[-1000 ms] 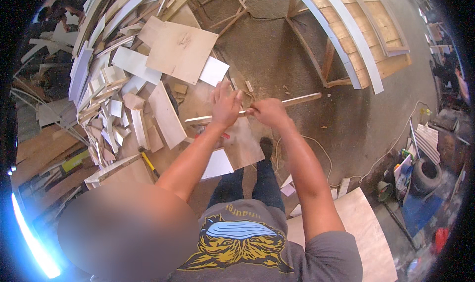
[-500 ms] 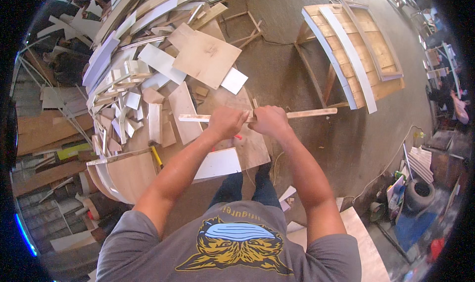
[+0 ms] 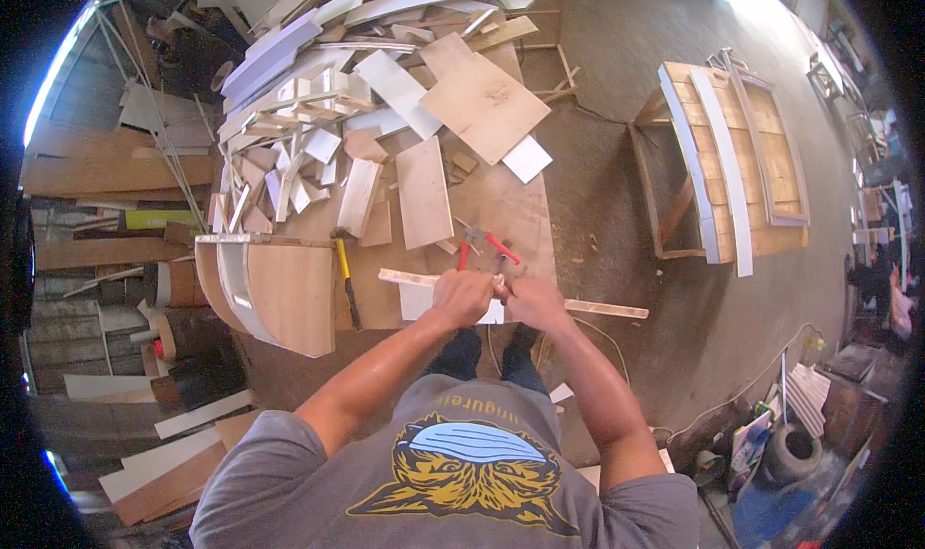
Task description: The person assembles a small wooden storage organizer by applying adhesive to wood pieces, cutting thin wooden strips with shears, and hammering nails into the joints of the wooden box structure.
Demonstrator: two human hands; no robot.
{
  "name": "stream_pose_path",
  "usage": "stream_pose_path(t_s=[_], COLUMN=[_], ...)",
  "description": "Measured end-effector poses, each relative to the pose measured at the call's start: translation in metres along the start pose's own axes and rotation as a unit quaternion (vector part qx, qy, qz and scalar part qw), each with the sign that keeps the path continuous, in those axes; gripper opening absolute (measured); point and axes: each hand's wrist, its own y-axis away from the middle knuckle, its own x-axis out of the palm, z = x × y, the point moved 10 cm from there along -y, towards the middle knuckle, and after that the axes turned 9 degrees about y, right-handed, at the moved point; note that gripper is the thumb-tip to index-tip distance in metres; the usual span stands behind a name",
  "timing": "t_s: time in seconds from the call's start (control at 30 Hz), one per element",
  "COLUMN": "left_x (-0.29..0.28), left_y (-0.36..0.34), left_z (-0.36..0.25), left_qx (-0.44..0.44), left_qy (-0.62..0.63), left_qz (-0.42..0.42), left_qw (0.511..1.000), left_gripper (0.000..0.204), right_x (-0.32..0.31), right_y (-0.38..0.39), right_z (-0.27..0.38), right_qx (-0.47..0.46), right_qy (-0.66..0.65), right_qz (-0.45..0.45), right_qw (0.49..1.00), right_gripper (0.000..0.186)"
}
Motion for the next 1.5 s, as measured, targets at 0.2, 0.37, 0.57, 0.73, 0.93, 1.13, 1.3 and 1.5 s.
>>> stream_pose_path(t_s=[0.2,0.37,0.57,0.73,0.93,1.13,1.3,1.5], left_x=[-0.030,-0.043,-0.106,-0.111,-0.115,-0.082,-0.099,-0.110], left_y=[0.053,0.073,0.093,0.109,0.123,0.145,0.132,0.131], left_z=[0.026,0.089,0.087,0.136,0.192,0.296,0.314,0.315], left_qx=[-0.006,-0.131,-0.045,-0.128,-0.300,-0.370,-0.253,-0.259], left_qy=[0.016,0.157,0.008,0.034,0.073,0.245,0.376,0.424], left_qz=[-0.059,-0.164,-0.246,-0.308,-0.183,-0.192,-0.293,-0.292], left_qw=[0.998,0.965,0.968,0.942,0.933,0.875,0.842,0.817], left_gripper=[0.039,0.044,0.043,0.042,0.046,0.056,0.052,0.043], right_x=[0.033,0.047,0.016,0.026,-0.023,-0.031,-0.057,-0.066], right_y=[-0.015,-0.051,-0.058,-0.090,-0.103,-0.202,-0.271,-0.234], right_z=[0.046,0.078,0.128,0.154,0.220,0.253,0.278,0.171], right_qx=[-0.069,-0.049,-0.057,-0.023,-0.092,-0.226,-0.282,-0.009], right_qy=[-0.036,-0.405,-0.152,-0.165,0.061,0.346,0.394,0.101], right_qz=[-0.014,-0.005,-0.005,0.025,-0.101,-0.137,-0.204,-0.344], right_qw=[0.997,0.913,0.987,0.986,0.989,0.900,0.851,0.933], right_gripper=[0.051,0.050,0.047,0.046,0.031,0.021,0.025,0.028])
